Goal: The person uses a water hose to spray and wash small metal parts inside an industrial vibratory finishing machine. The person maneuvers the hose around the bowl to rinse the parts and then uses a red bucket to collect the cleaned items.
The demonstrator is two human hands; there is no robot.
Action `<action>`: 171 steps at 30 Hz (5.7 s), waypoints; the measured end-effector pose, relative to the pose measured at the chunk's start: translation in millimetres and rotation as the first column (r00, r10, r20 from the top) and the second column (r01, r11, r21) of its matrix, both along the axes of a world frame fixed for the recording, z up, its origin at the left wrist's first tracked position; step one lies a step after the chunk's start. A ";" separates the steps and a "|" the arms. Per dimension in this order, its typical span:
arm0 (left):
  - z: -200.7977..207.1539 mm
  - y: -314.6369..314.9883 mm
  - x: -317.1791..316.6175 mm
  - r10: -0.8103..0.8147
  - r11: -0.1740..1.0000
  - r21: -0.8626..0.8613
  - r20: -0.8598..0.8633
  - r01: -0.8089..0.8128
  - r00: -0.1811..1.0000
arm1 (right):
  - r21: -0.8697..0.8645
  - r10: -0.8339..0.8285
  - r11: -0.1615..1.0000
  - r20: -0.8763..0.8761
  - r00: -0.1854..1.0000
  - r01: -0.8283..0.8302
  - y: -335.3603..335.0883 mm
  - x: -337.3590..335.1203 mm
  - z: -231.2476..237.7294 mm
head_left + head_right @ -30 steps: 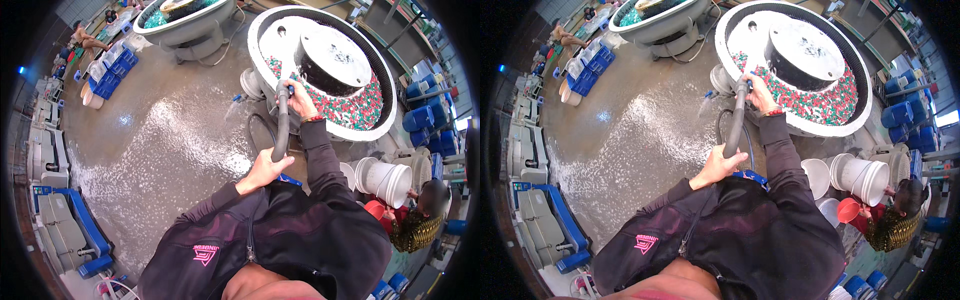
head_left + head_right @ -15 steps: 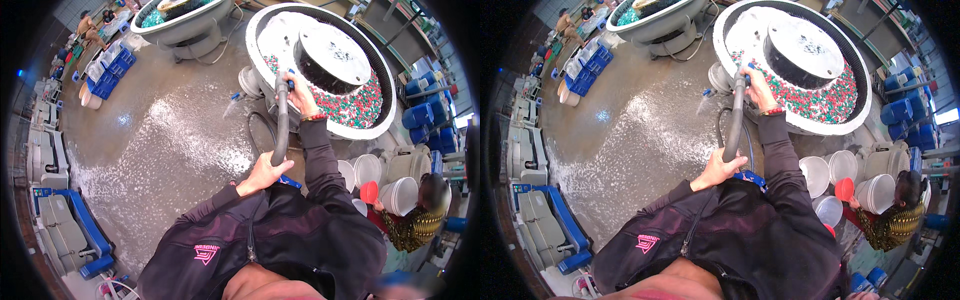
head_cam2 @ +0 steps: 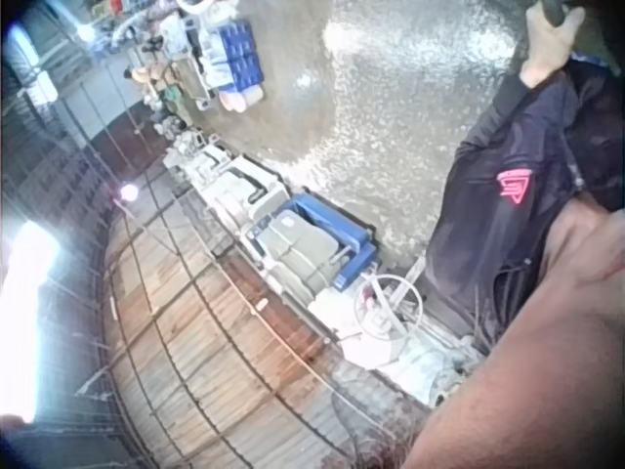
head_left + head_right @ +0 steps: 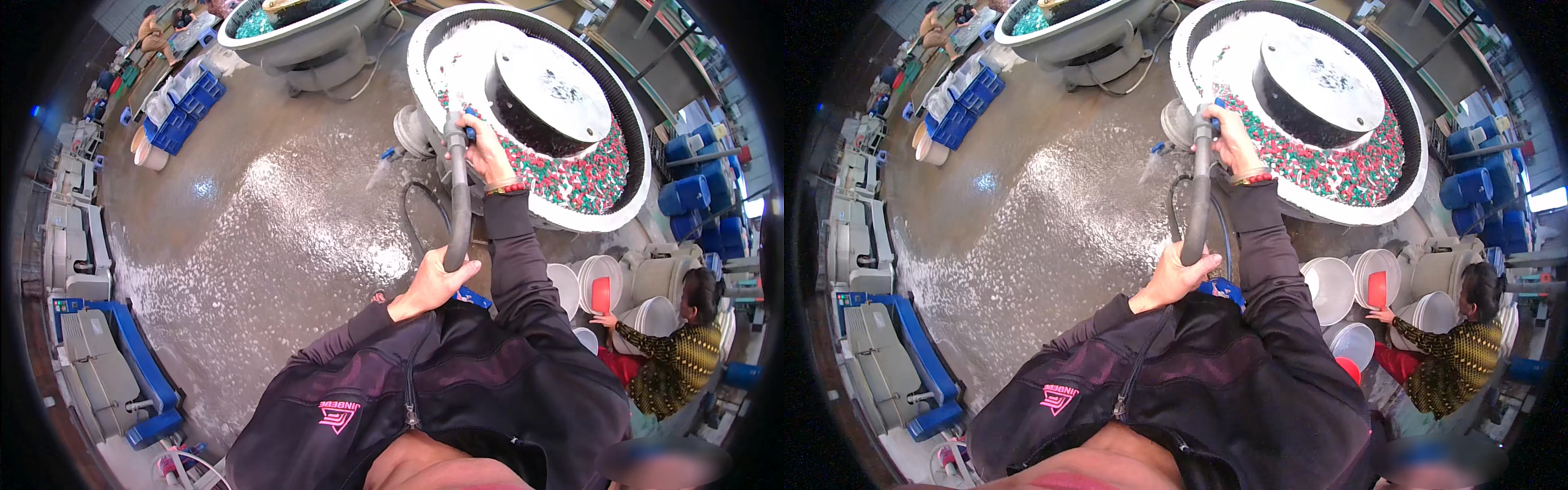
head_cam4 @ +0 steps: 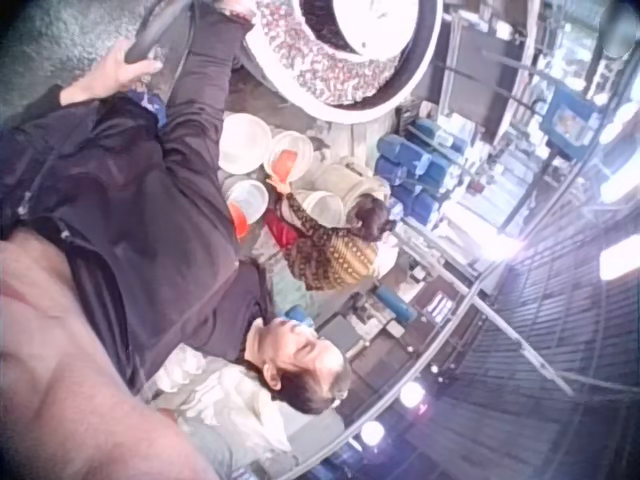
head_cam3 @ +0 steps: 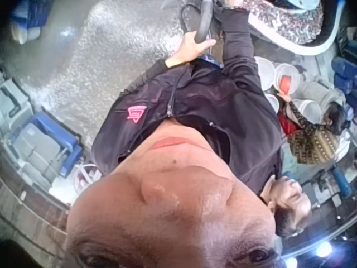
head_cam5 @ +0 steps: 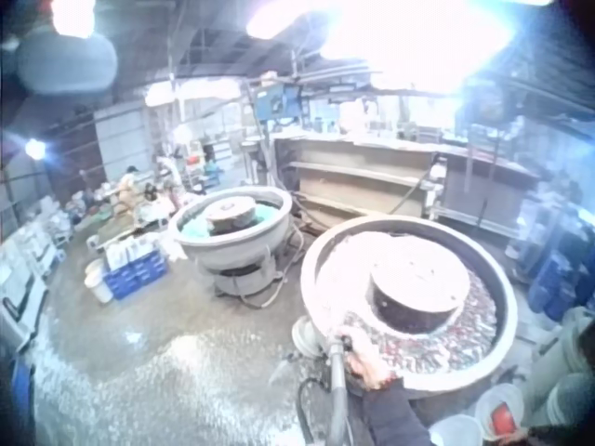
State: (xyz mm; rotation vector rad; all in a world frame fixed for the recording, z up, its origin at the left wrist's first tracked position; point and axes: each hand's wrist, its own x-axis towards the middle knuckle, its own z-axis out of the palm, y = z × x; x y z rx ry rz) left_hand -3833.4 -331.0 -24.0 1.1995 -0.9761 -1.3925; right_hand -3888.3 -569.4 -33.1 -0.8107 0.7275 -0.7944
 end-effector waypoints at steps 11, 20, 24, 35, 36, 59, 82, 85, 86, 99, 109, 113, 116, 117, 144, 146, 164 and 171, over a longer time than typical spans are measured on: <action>-17.8 -20.0 -6.4 -0.083 0.997 0.006 0.068 0.083 0.994 | -0.030 -0.086 0.996 0.029 0.996 0.087 -15.5 -24.7 -10.1; -32.2 -34.7 -13.2 -0.136 0.990 0.040 0.009 0.136 0.991 | -0.053 -0.084 0.995 -0.028 0.996 0.082 -26.6 -46.6 -26.7; -35.2 -43.4 -15.8 -0.110 0.992 -0.065 0.020 0.111 0.994 | -0.029 -0.121 0.992 0.032 0.992 0.122 -36.8 -52.9 -29.7; -38.6 -53.6 -15.2 -0.095 0.995 0.025 0.020 0.094 0.995 | 0.017 -0.098 0.995 0.095 0.991 0.097 -48.0 -44.2 -48.1; -40.5 -54.8 -16.1 -0.087 0.996 0.028 0.020 0.087 0.996 | 0.103 -0.090 0.991 0.094 0.991 0.080 -46.5 -43.6 -57.7; -54.2 -73.1 -27.1 -0.242 0.941 0.212 -0.124 0.264 0.962 | 0.171 -0.232 0.959 0.003 0.973 0.228 -51.5 -82.7 -108.5; -44.9 -41.3 -16.9 -0.066 0.996 0.060 0.041 0.063 0.997 | -0.018 -0.026 0.999 0.031 0.999 0.027 -39.9 -32.8 -63.9; -8.6 -20.8 -11.1 -0.099 0.994 -0.043 0.112 0.104 0.989 | -0.224 -0.045 0.973 0.048 0.998 0.055 -41.1 -53.1 -40.2; 2.1 -11.3 -8.2 -0.072 0.989 -0.124 0.066 0.080 0.995 | -0.248 -0.014 0.968 0.062 0.998 0.029 -38.4 -47.8 -39.5; 26.6 59.6 48.8 -0.082 0.994 -0.075 0.020 0.083 0.996 | -0.036 -0.052 0.998 0.032 0.998 0.053 65.3 21.2 23.7; 41.9 76.5 83.9 -0.189 0.978 0.092 0.008 0.188 0.982 | -0.028 -0.184 0.983 -0.006 0.983 0.184 91.0 47.7 43.4; 48.5 83.1 97.2 -0.193 0.977 0.092 -0.004 0.193 0.981 | 0.042 -0.203 0.978 0.027 0.979 0.202 96.2 52.5 27.2; 45.5 91.2 112.7 -0.192 0.970 0.142 -0.063 0.199 0.979 | 0.078 -0.228 0.971 0.029 0.973 0.226 110.3 64.6 5.1; 45.3 97.5 118.5 -0.177 0.971 0.154 -0.058 0.184 0.982 | 0.104 -0.218 0.971 0.029 0.976 0.214 117.6 70.2 2.6; 34.1 -5.0 131.7 -0.161 0.982 0.064 -0.185 0.176 0.969 | -0.076 -0.294 0.954 -0.019 0.956 0.292 23.1 90.8 25.3; 30.9 -16.9 130.4 -0.133 0.981 0.109 -0.221 0.160 0.966 | -0.081 -0.242 0.968 -0.059 0.968 0.237 9.9 86.8 22.4; 29.3 -63.3 112.1 -0.205 0.958 0.169 -0.164 0.233 0.965 | -0.894 -0.740 0.428 -0.264 0.619 0.130 -35.5 46.5 -20.0; 47.4 -59.9 138.4 -0.135 0.976 0.135 -0.247 0.172 0.960 | -0.954 -0.517 0.242 -0.282 0.808 -0.178 -26.0 23.2 19.8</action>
